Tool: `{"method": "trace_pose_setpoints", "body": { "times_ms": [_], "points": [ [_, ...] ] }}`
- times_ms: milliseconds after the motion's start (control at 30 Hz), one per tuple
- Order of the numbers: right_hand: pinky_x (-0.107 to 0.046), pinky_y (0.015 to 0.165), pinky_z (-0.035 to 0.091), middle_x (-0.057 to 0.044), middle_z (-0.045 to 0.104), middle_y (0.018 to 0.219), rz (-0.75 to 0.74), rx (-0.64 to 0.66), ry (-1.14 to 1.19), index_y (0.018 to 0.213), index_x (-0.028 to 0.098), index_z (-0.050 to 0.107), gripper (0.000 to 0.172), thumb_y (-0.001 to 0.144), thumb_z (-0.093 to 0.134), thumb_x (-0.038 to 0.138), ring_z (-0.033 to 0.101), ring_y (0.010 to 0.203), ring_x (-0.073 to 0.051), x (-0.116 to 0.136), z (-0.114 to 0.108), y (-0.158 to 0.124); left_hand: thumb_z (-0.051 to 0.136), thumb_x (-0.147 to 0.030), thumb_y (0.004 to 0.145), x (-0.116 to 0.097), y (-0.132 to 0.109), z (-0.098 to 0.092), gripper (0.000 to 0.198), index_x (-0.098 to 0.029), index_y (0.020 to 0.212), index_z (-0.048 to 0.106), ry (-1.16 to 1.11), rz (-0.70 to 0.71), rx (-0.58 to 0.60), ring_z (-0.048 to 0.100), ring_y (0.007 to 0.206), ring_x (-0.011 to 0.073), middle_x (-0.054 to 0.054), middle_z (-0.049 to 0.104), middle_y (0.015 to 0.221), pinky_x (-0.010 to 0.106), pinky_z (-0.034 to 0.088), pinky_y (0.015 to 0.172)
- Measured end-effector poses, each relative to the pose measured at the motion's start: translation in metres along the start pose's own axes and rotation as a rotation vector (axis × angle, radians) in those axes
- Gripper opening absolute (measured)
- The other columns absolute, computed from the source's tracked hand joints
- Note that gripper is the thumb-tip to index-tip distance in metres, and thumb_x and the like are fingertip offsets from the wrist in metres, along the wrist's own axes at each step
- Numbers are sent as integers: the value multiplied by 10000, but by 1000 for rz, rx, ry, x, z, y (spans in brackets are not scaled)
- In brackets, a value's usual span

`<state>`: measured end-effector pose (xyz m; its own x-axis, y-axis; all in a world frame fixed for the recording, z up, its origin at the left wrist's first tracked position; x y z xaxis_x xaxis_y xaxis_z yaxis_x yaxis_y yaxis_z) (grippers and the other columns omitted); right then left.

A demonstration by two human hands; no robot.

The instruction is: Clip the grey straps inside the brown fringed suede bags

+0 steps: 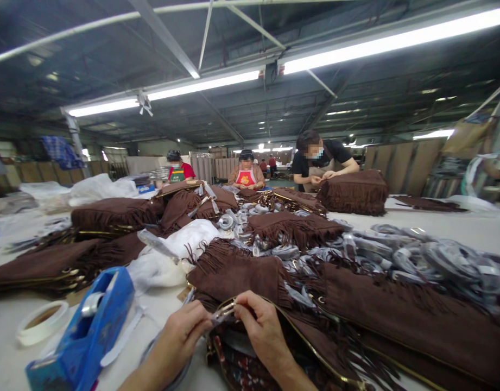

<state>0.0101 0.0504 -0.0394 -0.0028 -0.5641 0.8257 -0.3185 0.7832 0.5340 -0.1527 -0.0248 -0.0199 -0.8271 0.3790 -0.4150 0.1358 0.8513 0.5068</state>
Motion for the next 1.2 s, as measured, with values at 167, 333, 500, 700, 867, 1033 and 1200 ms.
{"method": "trace_pose_setpoints", "body": {
  "times_ms": [167, 333, 500, 700, 867, 1033, 1200],
  "points": [
    [-227, 606, 383, 23, 573, 642, -27, 29, 27, 703, 203, 604, 160, 852, 555, 234, 522, 613, -144, 5, 2, 1, 451, -114, 868, -25, 11, -7, 418, -229, 1264, 516, 28, 79, -63, 548, 1175, 226, 100, 583, 1297, 365, 448, 1006],
    [-227, 620, 399, 14, 600, 667, -41, 29, 48, 725, 202, 617, 164, 866, 539, 233, 549, 632, -149, 8, 0, 0, 417, -152, 907, -28, 25, 20, 430, -212, 1329, 477, -16, 52, 27, 633, 927, 196, 72, 687, 1035, 303, 521, 831],
    [-223, 588, 381, 20, 582, 649, -22, 14, 12, 711, 199, 608, 154, 853, 554, 225, 528, 611, -140, 6, -1, 0, 415, -232, 929, -17, 19, 23, 242, -212, 879, 650, 17, -2, 115, 599, 780, 193, 42, 667, 814, 265, 479, 705],
    [-224, 585, 383, 27, 550, 627, 43, 4, 54, 693, 194, 576, 188, 857, 542, 278, 511, 606, -136, 0, -8, 5, 411, -307, 924, -4, -2, 14, 276, -195, 754, 597, -172, -221, 175, 568, 723, 176, 16, 631, 738, 244, 429, 671],
    [-211, 528, 371, 56, 538, 590, 165, -9, 228, 847, 191, 571, 144, 797, 607, 321, 467, 534, -112, -13, -6, 7, 408, -344, 907, 0, 4, 14, 316, -196, 654, 525, -295, -317, 103, 535, 651, 167, -8, 562, 642, 241, 400, 625],
    [-185, 395, 239, 59, 544, 535, 244, 40, 342, 676, 198, 489, 176, 729, 633, 284, 349, 406, -59, -16, 6, 2, 424, -297, 883, -4, 20, 4, 281, -190, 689, 596, -258, -275, -21, 562, 645, 176, 2, 590, 641, 248, 406, 614],
    [-173, 363, 214, 51, 578, 527, 292, 130, 368, 659, 194, 487, 138, 702, 612, 237, 347, 364, -45, -13, 15, -2, 453, -250, 887, -3, 15, 11, 249, -206, 964, 686, -162, -185, -109, 643, 838, 208, 58, 713, 894, 292, 481, 779]
  ]
}}
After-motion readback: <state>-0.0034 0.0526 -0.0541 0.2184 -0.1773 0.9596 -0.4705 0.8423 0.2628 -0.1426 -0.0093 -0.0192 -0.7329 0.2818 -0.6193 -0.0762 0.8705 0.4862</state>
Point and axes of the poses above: each hand's wrist, its own y-axis towards the middle knuckle, its own z-axis out of the palm, x = y × z, the point moved 5 cm from there along y, towards the middle knuckle
